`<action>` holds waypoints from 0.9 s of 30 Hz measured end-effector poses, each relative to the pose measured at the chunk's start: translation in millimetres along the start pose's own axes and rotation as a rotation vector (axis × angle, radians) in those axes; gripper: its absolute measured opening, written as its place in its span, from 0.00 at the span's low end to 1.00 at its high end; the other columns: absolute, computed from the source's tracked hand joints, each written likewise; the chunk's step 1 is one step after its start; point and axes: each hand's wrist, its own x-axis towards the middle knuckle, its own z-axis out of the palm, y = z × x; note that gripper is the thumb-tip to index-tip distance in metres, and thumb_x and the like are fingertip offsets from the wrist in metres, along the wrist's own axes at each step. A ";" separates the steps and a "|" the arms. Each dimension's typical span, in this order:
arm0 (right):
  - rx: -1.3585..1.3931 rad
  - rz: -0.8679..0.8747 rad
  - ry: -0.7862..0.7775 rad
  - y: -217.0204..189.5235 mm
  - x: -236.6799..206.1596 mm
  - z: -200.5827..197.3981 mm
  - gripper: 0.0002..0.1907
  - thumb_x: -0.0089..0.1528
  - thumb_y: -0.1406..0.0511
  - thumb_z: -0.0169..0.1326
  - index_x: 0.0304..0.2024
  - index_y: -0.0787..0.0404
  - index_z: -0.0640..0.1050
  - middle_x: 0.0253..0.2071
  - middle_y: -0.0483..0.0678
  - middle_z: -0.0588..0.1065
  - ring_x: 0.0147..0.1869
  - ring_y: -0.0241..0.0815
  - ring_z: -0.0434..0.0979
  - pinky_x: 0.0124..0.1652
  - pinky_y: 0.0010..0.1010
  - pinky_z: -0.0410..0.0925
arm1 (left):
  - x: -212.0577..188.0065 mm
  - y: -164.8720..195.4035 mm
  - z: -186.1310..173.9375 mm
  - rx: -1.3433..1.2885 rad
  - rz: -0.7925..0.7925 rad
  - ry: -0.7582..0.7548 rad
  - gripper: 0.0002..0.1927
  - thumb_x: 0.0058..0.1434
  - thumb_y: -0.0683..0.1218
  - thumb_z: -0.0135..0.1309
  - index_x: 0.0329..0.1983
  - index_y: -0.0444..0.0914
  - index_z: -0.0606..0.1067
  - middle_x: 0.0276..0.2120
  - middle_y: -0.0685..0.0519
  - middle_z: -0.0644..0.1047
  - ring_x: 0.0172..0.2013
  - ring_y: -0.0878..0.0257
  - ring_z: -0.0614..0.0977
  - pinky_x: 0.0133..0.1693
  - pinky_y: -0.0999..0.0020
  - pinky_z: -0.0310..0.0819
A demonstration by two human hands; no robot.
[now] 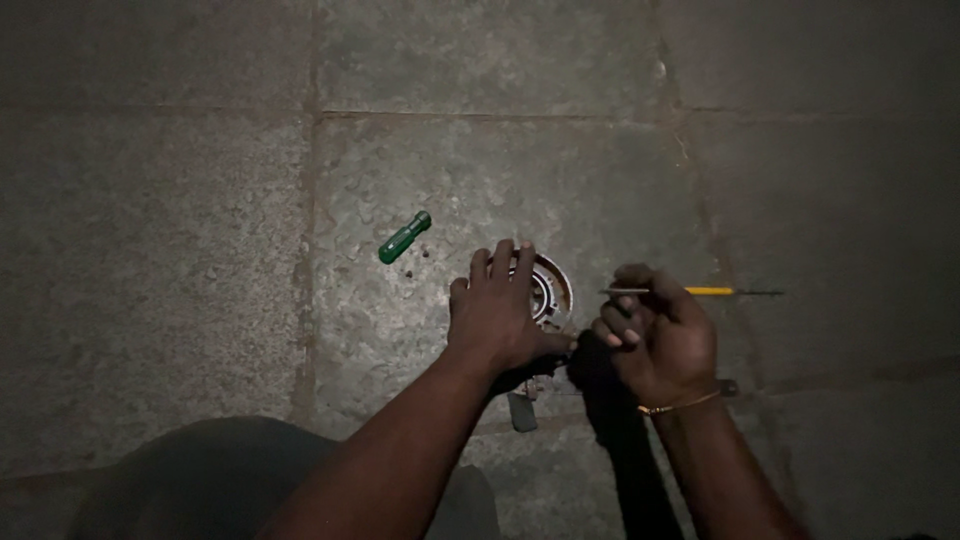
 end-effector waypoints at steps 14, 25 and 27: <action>-1.105 -0.366 0.306 21.1 16.8 -16.4 0.07 0.62 0.66 0.59 0.34 0.64 0.77 0.28 0.46 0.75 0.31 0.37 0.71 0.43 0.30 0.63 | 0.6 -1.6 0.3 -0.026 0.001 0.008 0.68 0.38 0.68 0.72 0.76 0.41 0.50 0.74 0.46 0.51 0.72 0.41 0.50 0.63 0.36 0.54; -1.540 -0.522 0.320 34.3 -1.9 11.6 0.11 0.61 0.61 0.60 0.39 0.63 0.81 0.34 0.51 0.81 0.36 0.43 0.82 0.38 0.34 0.73 | 1.2 0.4 -2.2 -0.013 -0.005 0.011 0.66 0.37 0.67 0.71 0.76 0.42 0.52 0.73 0.47 0.54 0.72 0.42 0.54 0.61 0.36 0.58; -1.559 -0.637 0.342 39.5 -6.8 13.7 0.11 0.60 0.61 0.61 0.38 0.62 0.82 0.36 0.53 0.81 0.37 0.45 0.84 0.39 0.34 0.74 | 0.6 0.6 -2.8 -0.022 -0.009 0.019 0.66 0.37 0.66 0.71 0.76 0.42 0.52 0.73 0.47 0.54 0.71 0.42 0.54 0.61 0.36 0.59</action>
